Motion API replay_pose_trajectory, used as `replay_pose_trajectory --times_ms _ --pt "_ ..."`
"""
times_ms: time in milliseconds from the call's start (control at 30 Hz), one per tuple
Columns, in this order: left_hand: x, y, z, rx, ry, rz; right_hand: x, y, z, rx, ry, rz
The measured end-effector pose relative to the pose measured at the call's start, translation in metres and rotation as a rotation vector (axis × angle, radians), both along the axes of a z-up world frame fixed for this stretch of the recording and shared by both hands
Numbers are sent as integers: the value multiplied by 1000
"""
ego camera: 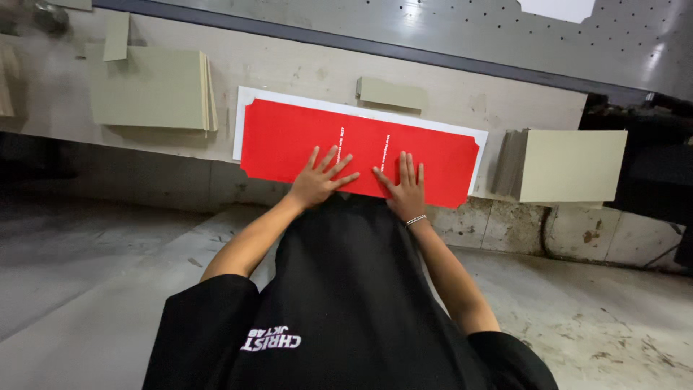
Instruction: The person repeatedly stacks beige papers on a white template on a metal workbench. They then place a red sheet of paper on top of the stack, smooth it down, and remove it to repeat the process with additional beige papers.
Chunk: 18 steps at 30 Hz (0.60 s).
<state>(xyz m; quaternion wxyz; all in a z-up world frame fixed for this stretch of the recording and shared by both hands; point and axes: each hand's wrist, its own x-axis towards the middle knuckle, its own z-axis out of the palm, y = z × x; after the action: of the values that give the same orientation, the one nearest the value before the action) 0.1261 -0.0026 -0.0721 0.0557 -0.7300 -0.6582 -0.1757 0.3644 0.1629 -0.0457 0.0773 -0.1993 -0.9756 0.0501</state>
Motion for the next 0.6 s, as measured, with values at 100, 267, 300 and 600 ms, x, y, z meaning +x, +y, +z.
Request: replay_pose_trajectory --times_ms 100,267,300,600 --pt "2 4 0 49 38 11 2 1 -14 24 29 -10" --pt "0 6 10 84 78 18 1 0 -10 53 53 -24" --pt "0 6 11 90 77 31 0 0 -9 49 50 -22" --pt "-78 15 103 39 50 275 26 62 104 161 65 -174"
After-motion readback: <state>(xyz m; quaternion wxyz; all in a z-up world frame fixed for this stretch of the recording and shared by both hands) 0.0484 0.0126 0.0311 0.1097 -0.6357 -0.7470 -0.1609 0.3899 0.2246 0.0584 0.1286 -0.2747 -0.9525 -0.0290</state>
